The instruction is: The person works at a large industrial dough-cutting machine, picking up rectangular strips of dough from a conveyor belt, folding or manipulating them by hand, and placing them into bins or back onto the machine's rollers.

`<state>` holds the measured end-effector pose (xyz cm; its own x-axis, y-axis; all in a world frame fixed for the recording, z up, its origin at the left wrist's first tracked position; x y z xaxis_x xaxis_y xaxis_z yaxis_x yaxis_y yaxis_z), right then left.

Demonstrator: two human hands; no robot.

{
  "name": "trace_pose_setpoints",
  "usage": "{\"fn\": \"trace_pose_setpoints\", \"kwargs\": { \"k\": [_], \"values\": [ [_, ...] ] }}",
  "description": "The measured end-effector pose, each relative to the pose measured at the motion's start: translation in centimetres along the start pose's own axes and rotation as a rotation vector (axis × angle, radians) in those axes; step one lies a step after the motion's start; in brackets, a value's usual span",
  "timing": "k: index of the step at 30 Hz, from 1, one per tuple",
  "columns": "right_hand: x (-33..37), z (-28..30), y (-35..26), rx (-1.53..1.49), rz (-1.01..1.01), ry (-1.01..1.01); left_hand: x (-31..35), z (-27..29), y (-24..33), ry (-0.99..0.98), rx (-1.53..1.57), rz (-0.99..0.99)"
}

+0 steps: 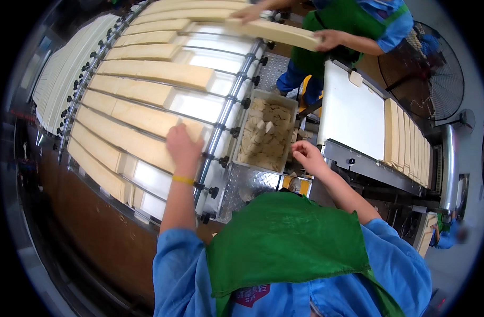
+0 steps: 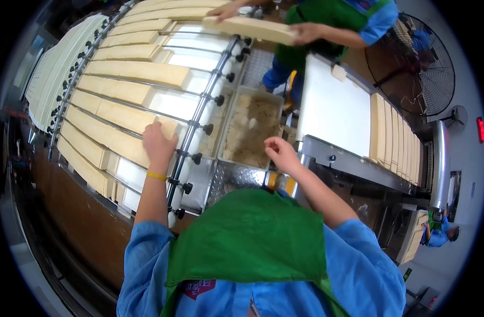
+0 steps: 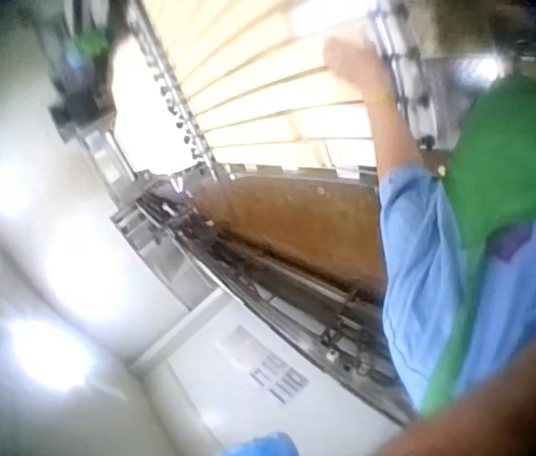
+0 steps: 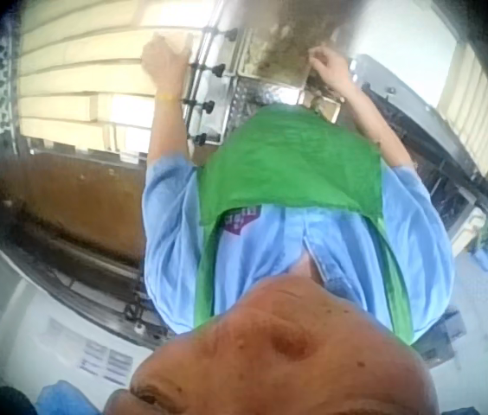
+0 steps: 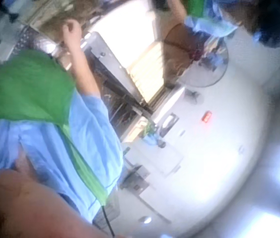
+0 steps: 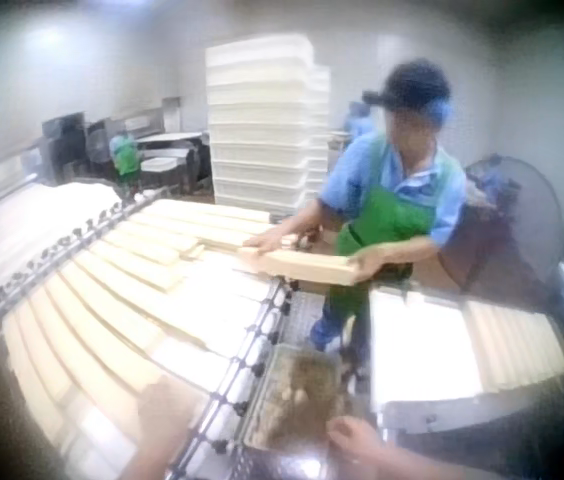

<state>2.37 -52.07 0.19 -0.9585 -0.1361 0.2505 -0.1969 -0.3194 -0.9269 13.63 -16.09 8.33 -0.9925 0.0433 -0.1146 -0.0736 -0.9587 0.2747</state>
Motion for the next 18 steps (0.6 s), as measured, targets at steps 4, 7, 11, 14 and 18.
{"fn": "trace_pose_setpoints", "kwargs": {
  "k": [4, 7, 11, 14, 18],
  "values": [
    [3.4, 1.9, 2.7, -0.009, -0.055, 0.058, 0.2, 1.1, -1.1, 0.104, -0.169, 0.088],
    [5.3, 4.0, 4.1, -0.051, -0.073, 0.102, -0.9, 0.2, 0.0, 0.072, -0.224, -0.094],
    [7.8, 9.1, 8.1, -0.027, -0.077, 0.216, -2.9, -1.8, 0.3, -0.070, -0.109, -0.156],
    [10.5, 13.9, 8.0, 0.149, -0.087, 0.314, -2.7, -2.3, -2.8, -0.148, -0.210, -0.110],
    [16.8, 21.8, 17.8, -0.362, -0.169, 0.707, -4.5, -1.8, 0.7, -0.263, -0.331, -0.017]
  ]
}}
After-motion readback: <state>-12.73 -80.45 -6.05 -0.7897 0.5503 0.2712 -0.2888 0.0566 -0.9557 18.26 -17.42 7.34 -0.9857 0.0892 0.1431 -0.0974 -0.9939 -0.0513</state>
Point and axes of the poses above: each hand's wrist, its own x-axis away from the middle knuckle, its own z-axis out of the back of the hand, y = z × x, the point moved 8 cm from there along -x, towards the middle knuckle, and after that the axes turned 11 degrees about -y, right-handed, at the moved point
